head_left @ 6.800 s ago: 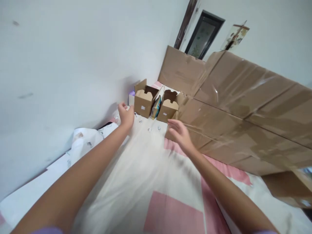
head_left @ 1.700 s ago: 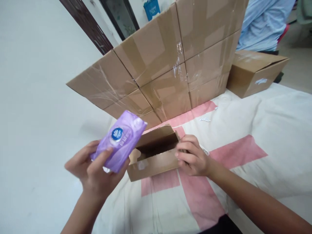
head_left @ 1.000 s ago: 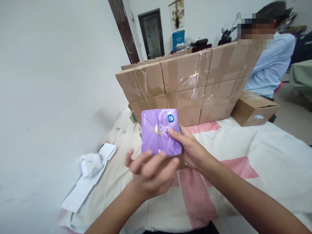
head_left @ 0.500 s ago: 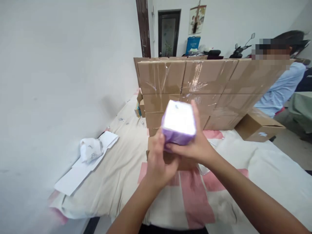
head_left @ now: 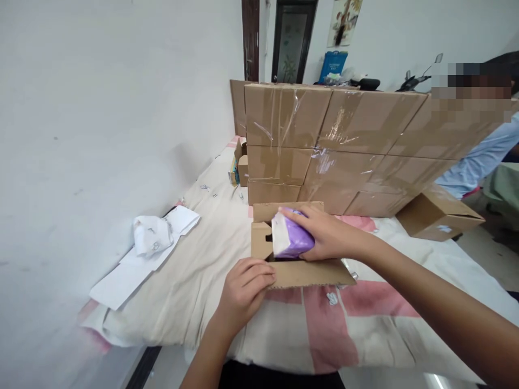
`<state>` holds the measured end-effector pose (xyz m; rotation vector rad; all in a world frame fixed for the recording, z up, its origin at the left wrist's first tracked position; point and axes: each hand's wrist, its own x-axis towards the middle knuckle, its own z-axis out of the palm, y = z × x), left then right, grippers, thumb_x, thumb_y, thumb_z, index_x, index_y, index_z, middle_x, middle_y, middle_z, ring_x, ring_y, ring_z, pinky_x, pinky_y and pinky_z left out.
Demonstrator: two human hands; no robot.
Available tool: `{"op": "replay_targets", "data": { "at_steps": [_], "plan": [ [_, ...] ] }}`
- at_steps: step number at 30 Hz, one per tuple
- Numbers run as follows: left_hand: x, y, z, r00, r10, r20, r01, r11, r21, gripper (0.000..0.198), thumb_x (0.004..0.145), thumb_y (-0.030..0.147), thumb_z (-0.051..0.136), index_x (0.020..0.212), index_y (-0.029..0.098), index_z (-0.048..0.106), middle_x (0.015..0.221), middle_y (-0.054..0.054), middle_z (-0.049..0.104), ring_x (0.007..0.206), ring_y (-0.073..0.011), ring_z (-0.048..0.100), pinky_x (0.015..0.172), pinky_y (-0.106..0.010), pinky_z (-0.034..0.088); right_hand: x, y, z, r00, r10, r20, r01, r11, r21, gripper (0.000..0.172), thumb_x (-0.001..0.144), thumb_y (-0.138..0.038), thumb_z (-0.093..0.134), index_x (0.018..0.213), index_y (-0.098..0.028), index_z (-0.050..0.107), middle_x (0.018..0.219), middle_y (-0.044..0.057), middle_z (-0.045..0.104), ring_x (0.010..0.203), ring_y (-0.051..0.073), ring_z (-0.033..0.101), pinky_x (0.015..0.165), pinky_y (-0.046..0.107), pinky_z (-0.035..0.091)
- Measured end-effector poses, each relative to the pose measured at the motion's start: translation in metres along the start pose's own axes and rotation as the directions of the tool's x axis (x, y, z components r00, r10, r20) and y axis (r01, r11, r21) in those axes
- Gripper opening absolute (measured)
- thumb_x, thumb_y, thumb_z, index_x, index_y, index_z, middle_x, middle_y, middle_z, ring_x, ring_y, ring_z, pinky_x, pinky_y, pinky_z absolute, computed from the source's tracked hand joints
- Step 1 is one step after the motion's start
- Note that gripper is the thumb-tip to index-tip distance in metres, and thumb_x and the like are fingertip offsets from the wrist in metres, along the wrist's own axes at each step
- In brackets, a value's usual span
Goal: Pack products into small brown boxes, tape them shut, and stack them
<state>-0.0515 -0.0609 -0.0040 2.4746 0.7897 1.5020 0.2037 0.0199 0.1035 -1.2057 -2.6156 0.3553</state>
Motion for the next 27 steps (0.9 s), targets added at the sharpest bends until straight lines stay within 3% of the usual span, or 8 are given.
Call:
{"op": "replay_targets", "data": {
  "at_steps": [6,12,17,22,25,27],
  "plan": [
    [0.0,-0.005,0.0,0.999,-0.021,-0.03,0.02,0.999,-0.043,0.034,0.084,-0.003,0.059,0.105,0.023,0.065,0.098,-0.006,0.076,0.097,-0.0211,0.069,0.085,-0.039,0.059,0.01,-0.007,0.007,0.993,-0.023,0.116,0.056,0.954,-0.295,0.097,0.069,-0.04,0.083,0.156,-0.034,0.039,0.126,0.016,0.059,0.108,0.037,0.058,0.073,0.041,0.051],
    [0.004,-0.008,0.002,0.999,-0.014,-0.031,0.012,0.998,-0.059,0.034,0.085,-0.003,0.056,0.104,0.023,0.065,0.096,-0.004,0.075,0.095,-0.0193,0.068,0.084,-0.037,0.058,0.027,-0.01,0.024,0.956,-0.213,0.201,0.288,0.804,-0.52,0.072,0.078,-0.04,0.078,0.141,-0.018,0.05,0.115,0.016,0.06,0.102,0.032,0.057,0.064,0.032,0.045],
    [0.0,-0.016,0.01,0.994,-0.044,-0.1,0.027,0.986,-0.165,0.029,0.085,-0.002,0.059,0.101,0.022,0.064,0.095,-0.004,0.074,0.09,-0.0176,0.068,0.08,-0.035,0.056,0.035,-0.016,0.045,0.935,-0.103,0.338,0.305,0.719,-0.624,0.065,0.084,-0.037,0.074,0.139,-0.017,0.048,0.115,0.016,0.063,0.085,0.027,0.066,0.059,0.031,0.044],
    [-0.003,-0.02,0.014,0.992,-0.07,-0.11,0.047,0.98,-0.194,0.025,0.087,0.002,0.06,0.1,0.022,0.064,0.094,-0.006,0.074,0.09,-0.0192,0.069,0.082,-0.037,0.054,0.043,-0.011,0.057,0.897,-0.023,0.442,0.271,0.818,-0.507,0.052,0.094,-0.026,0.059,0.144,-0.021,0.049,0.125,0.019,0.063,0.074,0.026,0.073,0.06,0.034,0.048],
    [-0.002,-0.02,0.013,0.991,-0.075,-0.111,0.053,0.98,-0.19,0.025,0.087,0.003,0.06,0.101,0.022,0.065,0.096,-0.006,0.074,0.092,-0.0196,0.069,0.083,-0.037,0.053,0.043,-0.012,0.04,0.874,-0.037,0.484,0.201,0.935,-0.293,0.05,0.095,-0.028,0.06,0.144,-0.023,0.054,0.13,0.018,0.065,0.085,0.029,0.074,0.069,0.038,0.053],
    [0.0,-0.021,0.011,0.993,-0.078,-0.093,0.057,0.975,-0.217,0.023,0.088,0.005,0.061,0.102,0.023,0.064,0.099,-0.007,0.074,0.093,-0.0195,0.068,0.083,-0.036,0.053,0.033,-0.015,0.017,0.899,-0.098,0.428,0.149,0.985,-0.088,0.046,0.094,-0.026,0.063,0.14,-0.028,0.06,0.13,0.012,0.068,0.098,0.029,0.073,0.08,0.039,0.055]
  ]
}}
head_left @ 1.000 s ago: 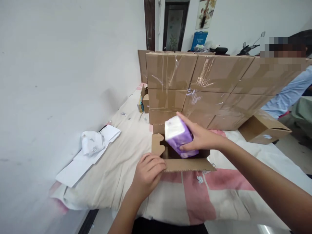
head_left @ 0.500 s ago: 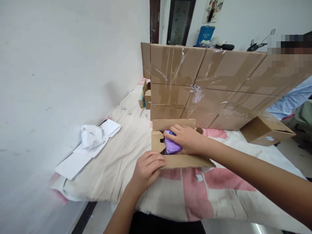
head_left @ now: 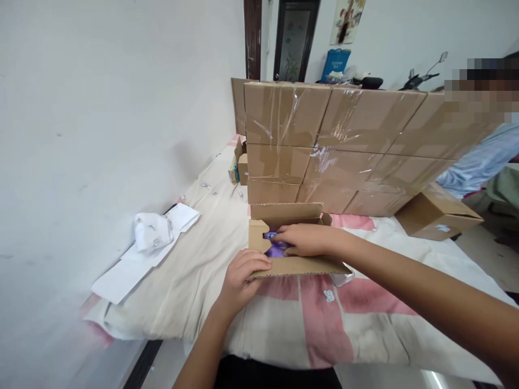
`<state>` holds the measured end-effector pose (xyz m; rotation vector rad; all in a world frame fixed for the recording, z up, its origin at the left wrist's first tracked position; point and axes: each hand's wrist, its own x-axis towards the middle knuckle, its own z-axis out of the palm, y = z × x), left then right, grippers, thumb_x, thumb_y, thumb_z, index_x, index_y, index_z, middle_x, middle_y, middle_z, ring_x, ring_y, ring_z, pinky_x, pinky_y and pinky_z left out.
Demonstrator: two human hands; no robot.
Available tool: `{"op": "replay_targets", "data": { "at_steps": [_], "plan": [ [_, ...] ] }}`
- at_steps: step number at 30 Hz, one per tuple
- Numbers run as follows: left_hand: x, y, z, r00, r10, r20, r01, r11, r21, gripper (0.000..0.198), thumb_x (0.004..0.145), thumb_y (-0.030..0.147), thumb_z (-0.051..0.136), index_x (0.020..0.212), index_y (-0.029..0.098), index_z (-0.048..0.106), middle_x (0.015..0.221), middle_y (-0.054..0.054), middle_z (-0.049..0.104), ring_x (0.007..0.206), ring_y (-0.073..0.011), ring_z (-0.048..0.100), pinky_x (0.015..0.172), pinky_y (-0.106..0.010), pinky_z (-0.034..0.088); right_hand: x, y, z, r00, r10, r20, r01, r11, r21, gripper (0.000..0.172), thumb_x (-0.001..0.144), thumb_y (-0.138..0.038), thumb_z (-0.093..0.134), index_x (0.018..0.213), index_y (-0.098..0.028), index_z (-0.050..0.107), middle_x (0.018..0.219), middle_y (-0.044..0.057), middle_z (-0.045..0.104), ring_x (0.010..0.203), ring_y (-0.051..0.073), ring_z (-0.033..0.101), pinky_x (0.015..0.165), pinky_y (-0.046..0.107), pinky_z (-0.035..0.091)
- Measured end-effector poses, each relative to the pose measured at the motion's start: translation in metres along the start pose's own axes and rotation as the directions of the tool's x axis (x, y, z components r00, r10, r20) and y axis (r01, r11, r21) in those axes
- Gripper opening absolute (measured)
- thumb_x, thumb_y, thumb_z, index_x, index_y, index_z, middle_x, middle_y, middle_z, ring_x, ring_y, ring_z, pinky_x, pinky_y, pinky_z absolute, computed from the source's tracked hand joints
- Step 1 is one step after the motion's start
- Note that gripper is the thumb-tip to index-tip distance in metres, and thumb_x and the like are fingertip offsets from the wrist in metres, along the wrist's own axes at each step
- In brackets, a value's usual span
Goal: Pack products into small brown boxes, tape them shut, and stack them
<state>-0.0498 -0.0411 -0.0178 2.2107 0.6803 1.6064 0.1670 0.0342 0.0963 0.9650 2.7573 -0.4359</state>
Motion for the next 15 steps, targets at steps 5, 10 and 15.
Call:
{"op": "replay_targets", "data": {
  "at_steps": [5,10,15],
  "plan": [
    [0.004,-0.016,-0.011,0.987,-0.158,0.004,0.157,0.982,-0.109,0.017,0.097,0.022,0.059,0.113,0.025,0.061,0.105,-0.005,0.076,0.104,-0.0212,0.07,0.109,-0.045,0.04,-0.08,0.009,0.004,0.707,0.229,-0.669,0.039,0.932,0.36,0.031,0.1,-0.037,0.056,0.128,-0.033,0.069,0.128,0.004,0.071,0.116,0.025,0.067,0.102,0.042,0.052],
    [0.007,-0.038,-0.013,0.928,-0.372,0.008,0.363,0.899,-0.247,0.021,0.102,0.035,0.049,0.108,0.023,0.065,0.114,-0.008,0.074,0.122,-0.0256,0.065,0.107,-0.044,0.047,-0.102,0.037,0.104,0.292,0.507,-0.811,0.26,0.774,0.577,0.051,0.1,-0.061,0.042,0.096,-0.025,0.077,0.096,0.01,0.077,0.103,0.031,0.071,0.095,0.051,0.054],
    [0.018,-0.047,-0.005,0.792,-0.532,-0.301,0.485,0.846,-0.22,0.031,0.088,0.035,0.072,0.115,0.026,0.06,0.144,-0.011,0.06,0.121,-0.0247,0.065,0.098,-0.037,0.055,-0.065,0.024,0.136,0.323,0.525,-0.787,0.156,0.791,0.591,0.027,0.093,-0.05,0.062,0.091,-0.025,0.074,0.1,0.01,0.073,0.108,0.029,0.06,0.097,0.049,0.05]
  ]
}}
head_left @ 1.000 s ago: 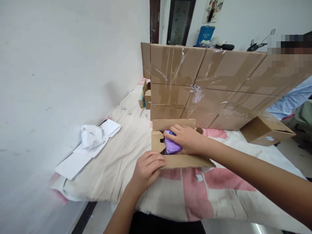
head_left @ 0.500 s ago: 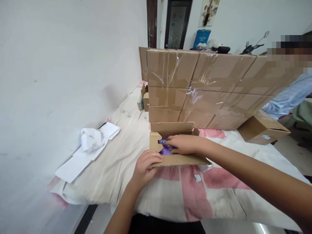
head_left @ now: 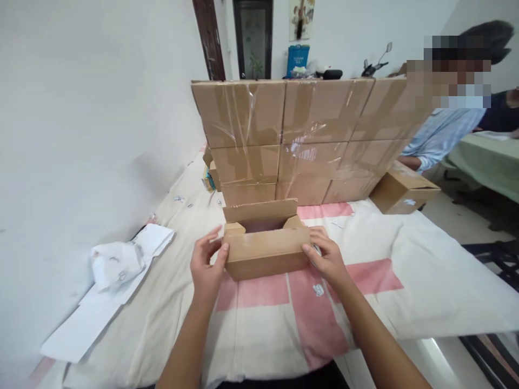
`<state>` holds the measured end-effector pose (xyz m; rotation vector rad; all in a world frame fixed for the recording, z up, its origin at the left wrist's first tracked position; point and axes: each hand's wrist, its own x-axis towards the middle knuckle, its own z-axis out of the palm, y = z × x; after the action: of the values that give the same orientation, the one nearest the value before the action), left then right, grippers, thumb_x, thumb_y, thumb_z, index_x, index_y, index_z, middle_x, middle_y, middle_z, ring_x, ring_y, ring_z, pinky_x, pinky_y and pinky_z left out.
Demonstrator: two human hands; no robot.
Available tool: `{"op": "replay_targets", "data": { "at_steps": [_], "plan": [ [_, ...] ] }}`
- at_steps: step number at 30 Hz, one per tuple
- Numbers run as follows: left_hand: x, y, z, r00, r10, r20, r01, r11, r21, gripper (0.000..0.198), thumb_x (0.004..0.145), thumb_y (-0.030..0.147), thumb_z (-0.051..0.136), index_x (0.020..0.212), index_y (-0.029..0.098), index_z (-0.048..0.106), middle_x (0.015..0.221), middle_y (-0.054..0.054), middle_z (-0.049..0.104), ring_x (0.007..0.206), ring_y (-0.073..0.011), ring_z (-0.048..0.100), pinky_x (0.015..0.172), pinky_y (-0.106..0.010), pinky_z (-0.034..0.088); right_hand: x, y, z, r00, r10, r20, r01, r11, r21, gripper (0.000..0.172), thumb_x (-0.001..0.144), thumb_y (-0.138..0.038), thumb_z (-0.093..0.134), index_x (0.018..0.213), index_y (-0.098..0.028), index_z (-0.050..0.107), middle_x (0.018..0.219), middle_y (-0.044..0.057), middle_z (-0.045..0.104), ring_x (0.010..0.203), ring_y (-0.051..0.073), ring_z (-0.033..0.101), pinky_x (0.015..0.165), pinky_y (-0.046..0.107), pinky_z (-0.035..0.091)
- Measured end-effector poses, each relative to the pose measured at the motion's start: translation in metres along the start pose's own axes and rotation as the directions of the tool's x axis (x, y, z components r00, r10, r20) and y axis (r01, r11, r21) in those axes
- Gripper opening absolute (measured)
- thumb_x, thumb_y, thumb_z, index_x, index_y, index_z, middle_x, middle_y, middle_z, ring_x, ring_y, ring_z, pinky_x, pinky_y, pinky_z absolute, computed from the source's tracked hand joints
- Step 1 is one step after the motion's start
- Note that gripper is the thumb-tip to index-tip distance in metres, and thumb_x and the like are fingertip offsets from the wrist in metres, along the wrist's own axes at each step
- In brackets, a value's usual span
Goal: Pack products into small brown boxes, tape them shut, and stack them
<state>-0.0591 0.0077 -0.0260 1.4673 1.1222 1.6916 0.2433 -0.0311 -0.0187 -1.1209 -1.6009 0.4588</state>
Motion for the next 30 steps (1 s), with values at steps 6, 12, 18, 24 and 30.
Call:
{"op": "replay_targets", "data": {
  "at_steps": [6,12,18,24,30],
  "plan": [
    [0.034,-0.018,0.002,0.922,-0.225,0.316,0.285,0.946,-0.158,0.095,0.075,0.041,0.08,0.153,0.038,0.028,0.159,-0.009,0.042,0.144,-0.0306,0.046,0.106,-0.042,0.05,0.033,0.002,0.008,0.988,0.146,0.05,-0.152,0.976,0.155,0.096,0.073,-0.02,0.065,0.158,-0.034,0.024,0.156,0.011,0.043,0.116,0.024,0.059,0.094,0.044,0.053],
    [0.047,-0.034,-0.008,0.917,0.001,0.399,0.032,0.997,-0.076,0.03,0.081,0.041,0.076,0.104,0.022,0.072,0.133,-0.012,0.062,0.134,-0.0315,0.052,0.11,-0.043,0.042,0.036,0.01,0.017,0.968,-0.197,-0.156,0.213,0.973,0.092,0.042,0.074,-0.007,0.05,0.103,-0.028,0.072,0.1,0.005,0.069,0.115,0.028,0.06,0.105,0.053,0.046],
    [0.045,-0.029,-0.01,0.909,-0.124,0.397,0.134,0.991,0.003,0.036,0.079,0.053,0.072,0.096,0.02,0.072,0.113,-0.011,0.066,0.111,-0.0291,0.061,0.093,-0.039,0.049,0.032,0.01,0.022,0.955,-0.256,-0.15,0.269,0.96,0.08,0.024,0.078,-0.016,0.053,0.09,-0.025,0.072,0.098,0.009,0.066,0.115,0.032,0.062,0.101,0.057,0.05],
    [0.048,-0.015,0.002,0.894,-0.336,0.296,0.334,0.941,0.06,0.026,0.068,0.039,0.073,0.084,0.02,0.066,0.099,-0.005,0.066,0.086,-0.0206,0.061,0.071,-0.028,0.048,0.028,0.009,0.03,0.967,-0.202,-0.158,0.202,0.979,-0.011,0.021,0.086,-0.031,0.051,0.095,-0.024,0.07,0.101,0.012,0.066,0.118,0.033,0.061,0.104,0.058,0.049],
    [0.058,-0.01,0.005,0.888,-0.372,0.27,0.356,0.928,0.108,0.032,0.063,0.042,0.075,0.084,0.019,0.067,0.09,-0.004,0.067,0.074,-0.0172,0.058,0.061,-0.025,0.045,0.028,0.005,0.032,0.948,-0.288,-0.137,0.281,0.957,-0.064,0.024,0.085,-0.022,0.053,0.103,-0.023,0.07,0.1,0.011,0.062,0.117,0.032,0.058,0.104,0.055,0.048]
  ]
}}
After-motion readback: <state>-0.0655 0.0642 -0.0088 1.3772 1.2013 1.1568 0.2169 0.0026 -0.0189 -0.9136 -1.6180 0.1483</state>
